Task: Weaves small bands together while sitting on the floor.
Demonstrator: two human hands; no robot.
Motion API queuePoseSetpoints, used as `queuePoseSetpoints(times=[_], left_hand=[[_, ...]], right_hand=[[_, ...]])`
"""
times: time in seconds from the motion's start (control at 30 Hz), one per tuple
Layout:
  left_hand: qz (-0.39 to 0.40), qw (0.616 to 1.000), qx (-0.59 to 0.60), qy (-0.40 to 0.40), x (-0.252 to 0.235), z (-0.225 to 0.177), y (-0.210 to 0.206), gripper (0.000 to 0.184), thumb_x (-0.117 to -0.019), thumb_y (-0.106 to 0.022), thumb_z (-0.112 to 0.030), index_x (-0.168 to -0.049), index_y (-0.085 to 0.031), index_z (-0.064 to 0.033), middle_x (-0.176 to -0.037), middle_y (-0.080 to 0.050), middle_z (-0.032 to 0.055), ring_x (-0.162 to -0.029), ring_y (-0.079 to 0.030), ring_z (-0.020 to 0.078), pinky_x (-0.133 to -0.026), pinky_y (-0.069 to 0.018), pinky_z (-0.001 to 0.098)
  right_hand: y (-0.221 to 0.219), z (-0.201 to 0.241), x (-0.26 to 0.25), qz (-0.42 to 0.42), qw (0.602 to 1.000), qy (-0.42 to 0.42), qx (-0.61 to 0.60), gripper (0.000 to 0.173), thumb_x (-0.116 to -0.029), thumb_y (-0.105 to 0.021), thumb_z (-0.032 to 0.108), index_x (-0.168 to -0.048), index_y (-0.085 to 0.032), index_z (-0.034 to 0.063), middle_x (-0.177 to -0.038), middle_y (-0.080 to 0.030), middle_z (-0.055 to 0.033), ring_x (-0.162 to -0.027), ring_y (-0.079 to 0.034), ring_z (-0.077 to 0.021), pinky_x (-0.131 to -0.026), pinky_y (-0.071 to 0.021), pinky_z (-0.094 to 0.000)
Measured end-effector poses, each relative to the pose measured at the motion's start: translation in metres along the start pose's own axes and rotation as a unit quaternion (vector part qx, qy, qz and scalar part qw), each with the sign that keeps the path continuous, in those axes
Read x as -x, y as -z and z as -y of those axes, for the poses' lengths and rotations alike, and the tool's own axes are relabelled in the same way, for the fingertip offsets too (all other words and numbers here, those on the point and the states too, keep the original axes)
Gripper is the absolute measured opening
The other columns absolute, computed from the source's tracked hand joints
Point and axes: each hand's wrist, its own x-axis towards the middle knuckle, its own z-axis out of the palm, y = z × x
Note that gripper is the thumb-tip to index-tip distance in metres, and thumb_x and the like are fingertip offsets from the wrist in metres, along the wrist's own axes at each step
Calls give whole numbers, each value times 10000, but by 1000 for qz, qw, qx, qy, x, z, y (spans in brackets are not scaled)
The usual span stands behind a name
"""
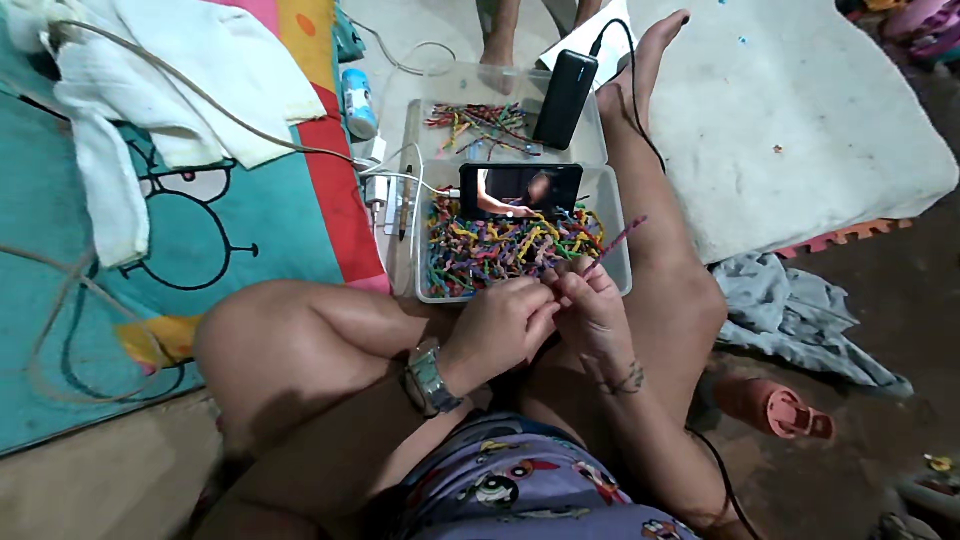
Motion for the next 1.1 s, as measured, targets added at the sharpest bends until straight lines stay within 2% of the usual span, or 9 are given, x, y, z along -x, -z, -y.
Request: queuePoseSetpoints(times=[0.13, 0.23, 0.33, 0.43, 0.53, 0.63, 0.83, 0.97, 1.1], left_hand=[[47, 984, 147, 95, -3, -7, 10, 223, -1016, -570, -144, -935, -721, 0, -829, -673, 30, -735, -613, 29, -697, -511, 173], [127, 851, 433, 269, -10, -11, 26, 207, -1042, -501, -99, -953, -685, -67, -790, -654, -78, -692, -607, -20, -654, -520, 145], [173, 752, 543, 331, -12, -9, 27, 246, -1059, -453, -104, -929, -661, -106, -766, -651, -72, -661, -614, 7, -633, -540, 162], [156, 848, 424, 275, -11, -11, 22, 202, -1049, -511, -98, -946, -682, -72, -774, -644, -85, -673, -599, -33, -635, -511, 129], [51, 993, 93, 53, -3, -2, 7, 232, -1012, -572, -142, -895, -716, -3, -800, -673, 49, -734, -628, 73, -699, -519, 211], [-2, 995, -92, -44, -1, 4, 0, 230, -1019, -547, -147, -912, -703, -16, -825, -680, 113, -767, -690, 230, -707, -581, 350], [-42, 982, -182, 26, -57, 10, 59, 232, -1030, -555, -125, -1072, -732, 20, -967, -709, 167, -820, -704, 282, -741, -595, 439], [-10, 960, -240, 141, -102, 9, 105, 451, -1064, -554, -225, -1424, -521, 44, -1362, -548, 314, -1140, -615, 489, -945, -504, 638], [-101, 993, -45, -39, -70, -38, 110, 287, -1029, -554, -212, -1271, -638, -84, -1243, -642, 70, -1046, -651, 158, -864, -575, 339]], right_hand=[[2, 3, -1, 54, 998, -1, 38, 82, -953, -707, 313, -972, -721, 235, -919, -698, 71, -816, -654, -16, -759, -564, -206], [16, 11, -6, 173, 983, -7, 68, 207, -1005, -635, 317, -1134, -743, 196, -1184, -708, 33, -982, -666, -34, -844, -562, -220], [17, 10, -5, 137, 988, 21, 66, 112, -944, -725, 262, -991, -780, 177, -1016, -744, 28, -897, -693, -52, -807, -586, -238], [12, 5, -2, 92, 994, 29, 45, 28, -906, -762, 218, -924, -756, 197, -888, -710, 48, -784, -661, -33, -735, -567, -213], [6, 0, 0, 32, 999, 21, 25, 61, -888, -766, 149, -886, -720, 189, -848, -693, 27, -758, -659, -50, -724, -575, -231], [1, -4, 0, -28, 999, 17, 28, 63, -914, -724, 111, -894, -696, 164, -837, -702, 5, -756, -671, -66, -736, -584, -250], [10, 9, -13, -20, 1000, 17, 14, 162, -1064, -492, 244, -1115, -623, 164, -980, -708, 6, -917, -698, -123, -900, -579, -320], [12, 8, -12, -21, 1000, 4, -13, 162, -1067, -455, 185, -1121, -595, 125, -942, -714, 2, -864, -705, -119, -863, -594, -318], [13, 10, -8, -30, 1000, 1, -7, 152, -1064, -449, 160, -1126, -581, 116, -948, -712, 10, -861, -704, -111, -850, -596, -313]])
